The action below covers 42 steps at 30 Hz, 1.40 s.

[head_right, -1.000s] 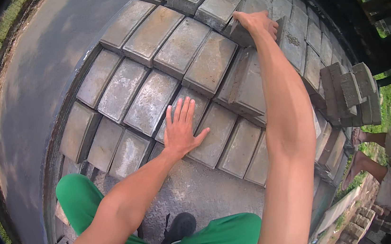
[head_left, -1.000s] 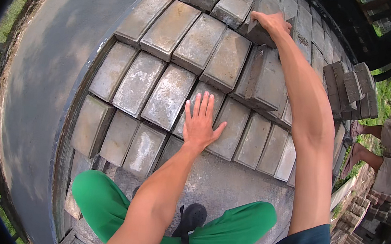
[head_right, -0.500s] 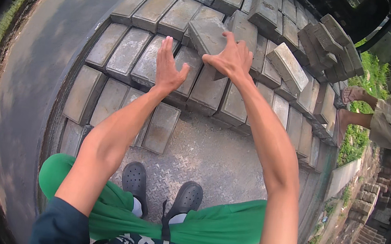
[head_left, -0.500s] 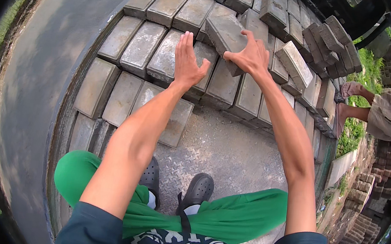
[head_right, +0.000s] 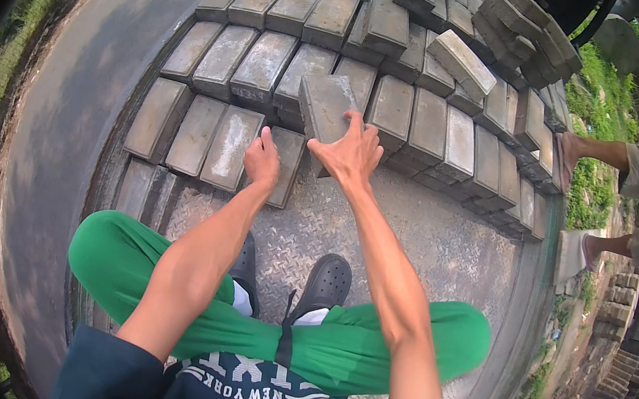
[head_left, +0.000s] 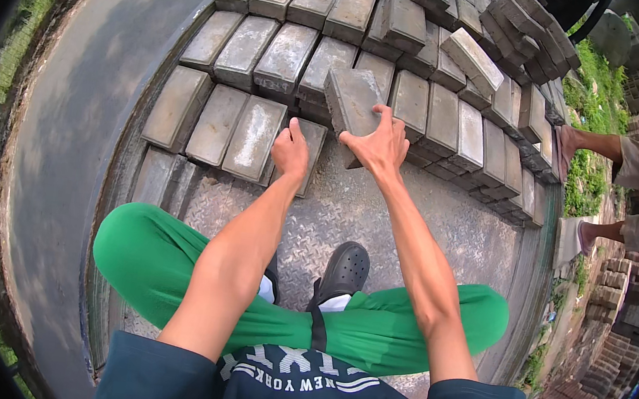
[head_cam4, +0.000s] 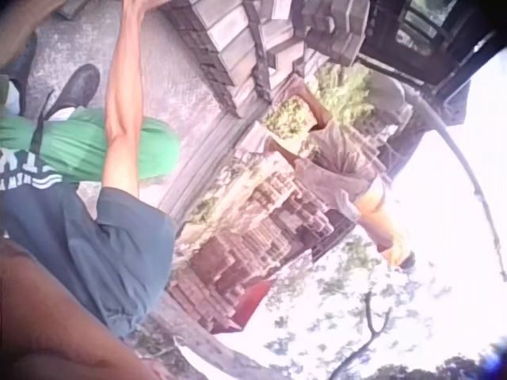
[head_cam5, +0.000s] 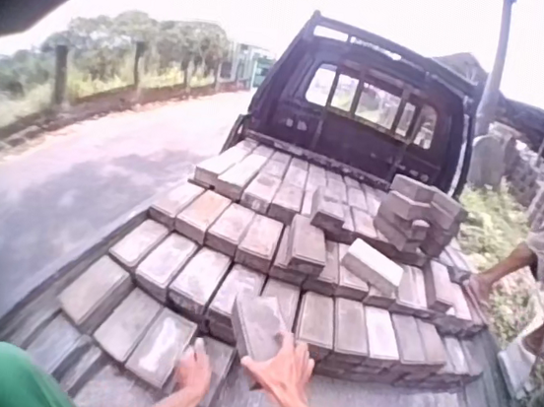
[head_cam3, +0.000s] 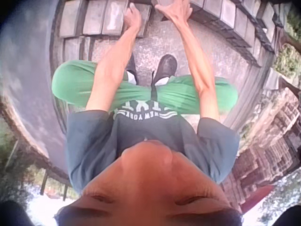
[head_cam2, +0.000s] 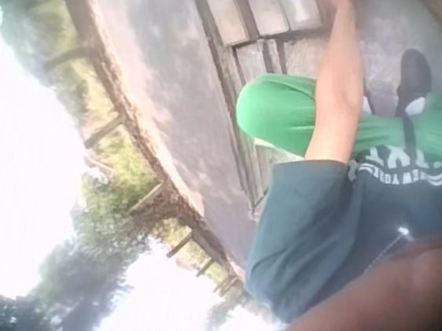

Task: The person organizes and stacks paving blocks on the bed of a truck, picking up and positioning the blocks into rows by hand.

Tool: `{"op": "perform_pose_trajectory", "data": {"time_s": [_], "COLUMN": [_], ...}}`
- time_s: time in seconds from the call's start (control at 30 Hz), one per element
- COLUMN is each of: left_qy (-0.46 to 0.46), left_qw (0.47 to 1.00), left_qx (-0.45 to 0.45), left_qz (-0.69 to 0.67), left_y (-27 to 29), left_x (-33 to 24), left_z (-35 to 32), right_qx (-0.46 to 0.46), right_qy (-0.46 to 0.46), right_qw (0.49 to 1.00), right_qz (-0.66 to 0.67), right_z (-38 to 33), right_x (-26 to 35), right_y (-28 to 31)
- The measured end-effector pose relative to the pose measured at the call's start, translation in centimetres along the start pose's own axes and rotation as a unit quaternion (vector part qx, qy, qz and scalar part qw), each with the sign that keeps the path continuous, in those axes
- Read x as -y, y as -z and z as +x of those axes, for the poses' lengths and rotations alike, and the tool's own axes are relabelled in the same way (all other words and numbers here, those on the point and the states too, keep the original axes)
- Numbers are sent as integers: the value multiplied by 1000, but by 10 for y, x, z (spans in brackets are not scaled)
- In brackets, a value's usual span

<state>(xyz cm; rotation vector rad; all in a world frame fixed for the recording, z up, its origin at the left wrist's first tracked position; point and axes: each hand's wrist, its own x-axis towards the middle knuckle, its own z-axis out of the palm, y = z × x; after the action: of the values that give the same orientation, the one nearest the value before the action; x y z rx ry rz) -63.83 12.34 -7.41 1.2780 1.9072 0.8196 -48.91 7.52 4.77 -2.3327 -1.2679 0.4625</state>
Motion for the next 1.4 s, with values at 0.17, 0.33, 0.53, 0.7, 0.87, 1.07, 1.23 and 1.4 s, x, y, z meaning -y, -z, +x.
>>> {"op": "perform_pose_trajectory", "data": {"time_s": [0.17, 0.33, 0.53, 0.7, 0.87, 1.07, 1.23, 1.4], "left_qy": [165, 217, 185, 240, 238, 357, 337, 370], "left_qw": [981, 971, 976, 937, 941, 854, 873, 830], "left_qx": [-14, -22, -96, -192, -46, 47, -31, 30], "left_qz": [102, 97, -69, -166, -237, -375, -352, -416], "left_y": [19, 41, 32, 34, 44, 19, 13, 14], "left_x": [92, 121, 139, 143, 90, 91, 92, 86], "left_z": [-112, -119, -86, -78, -81, -47, -21, -18], "right_qx": [20, 103, 113, 76, 83, 187, 259, 268], "right_qy": [11, -126, -164, -172, -69, 43, -1, -51], "right_qw": [999, 975, 973, 975, 986, 975, 941, 943], "right_qz": [40, 154, 116, 115, 129, 116, 216, 188], "right_z": [-59, -88, -86, -84, -84, -100, -98, -101], "right_x": [0, -8, 2, 34, 1, -56, -58, -49], "right_y": [0, -19, -59, -117, -170, -180, -190, -193]}}
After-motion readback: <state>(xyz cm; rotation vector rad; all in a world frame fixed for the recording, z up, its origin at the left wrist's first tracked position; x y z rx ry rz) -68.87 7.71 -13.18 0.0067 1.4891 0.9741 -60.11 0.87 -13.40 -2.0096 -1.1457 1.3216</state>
